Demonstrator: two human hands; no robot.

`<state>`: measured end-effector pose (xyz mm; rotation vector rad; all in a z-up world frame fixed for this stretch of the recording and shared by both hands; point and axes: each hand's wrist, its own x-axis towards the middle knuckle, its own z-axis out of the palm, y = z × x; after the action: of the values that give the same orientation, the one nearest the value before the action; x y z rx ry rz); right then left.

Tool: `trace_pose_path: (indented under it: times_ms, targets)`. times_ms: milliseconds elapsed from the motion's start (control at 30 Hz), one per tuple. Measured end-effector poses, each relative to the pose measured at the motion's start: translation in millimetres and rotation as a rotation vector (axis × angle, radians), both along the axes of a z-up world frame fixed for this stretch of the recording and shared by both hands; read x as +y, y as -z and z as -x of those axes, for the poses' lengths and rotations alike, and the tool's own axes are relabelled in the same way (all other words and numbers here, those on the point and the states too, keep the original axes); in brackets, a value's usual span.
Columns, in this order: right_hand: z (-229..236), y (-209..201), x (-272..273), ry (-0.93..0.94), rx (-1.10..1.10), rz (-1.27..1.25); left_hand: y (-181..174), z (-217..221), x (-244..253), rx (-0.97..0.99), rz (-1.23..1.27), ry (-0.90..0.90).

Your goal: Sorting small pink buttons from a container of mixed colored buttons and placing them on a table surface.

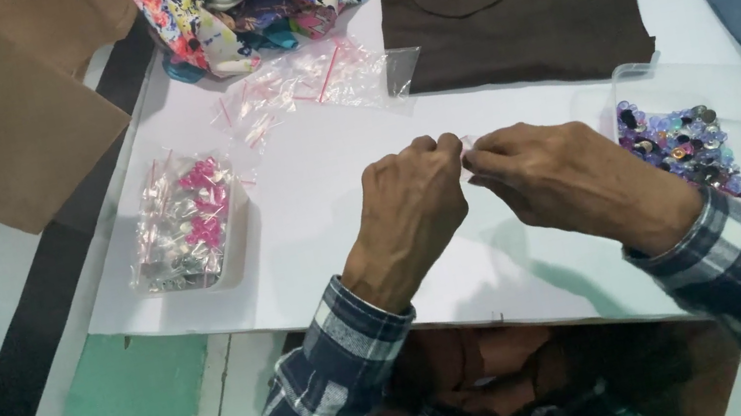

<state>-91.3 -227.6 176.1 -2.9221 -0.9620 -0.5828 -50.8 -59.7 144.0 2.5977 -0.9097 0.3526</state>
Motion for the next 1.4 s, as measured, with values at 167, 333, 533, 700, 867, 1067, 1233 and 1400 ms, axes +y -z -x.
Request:
trace_pose_path:
  times_ms: [167,333,533,700,867,1067,1233,1400]
  targets:
    - [-5,-11,-3,-0.034,-0.009,-0.012,-16,-14,7,0.085,-0.02,0.002]
    - [-16,-2,-5,-0.048,0.009,-0.039,-30,-18,13,0.154,-0.04,-0.006]
    - [-29,14,-11,-0.07,0.075,-0.15,-18,-26,11,0.246,0.098,-0.008]
    - [-48,53,-20,-0.153,0.313,-0.655,12,-41,6,0.283,0.26,-0.068]
    - [-50,70,-26,-0.103,0.366,-0.919,14,-50,13,0.297,0.287,-0.146]
    - [-77,128,-43,0.277,0.36,-0.504,20,-59,14,0.326,0.215,-0.201]
    - [-80,138,-32,0.447,0.445,-0.232,15,-59,11,0.429,0.158,-0.181]
    - [-81,160,-37,0.472,0.357,-0.187,25,-77,5,0.366,0.118,-0.174]
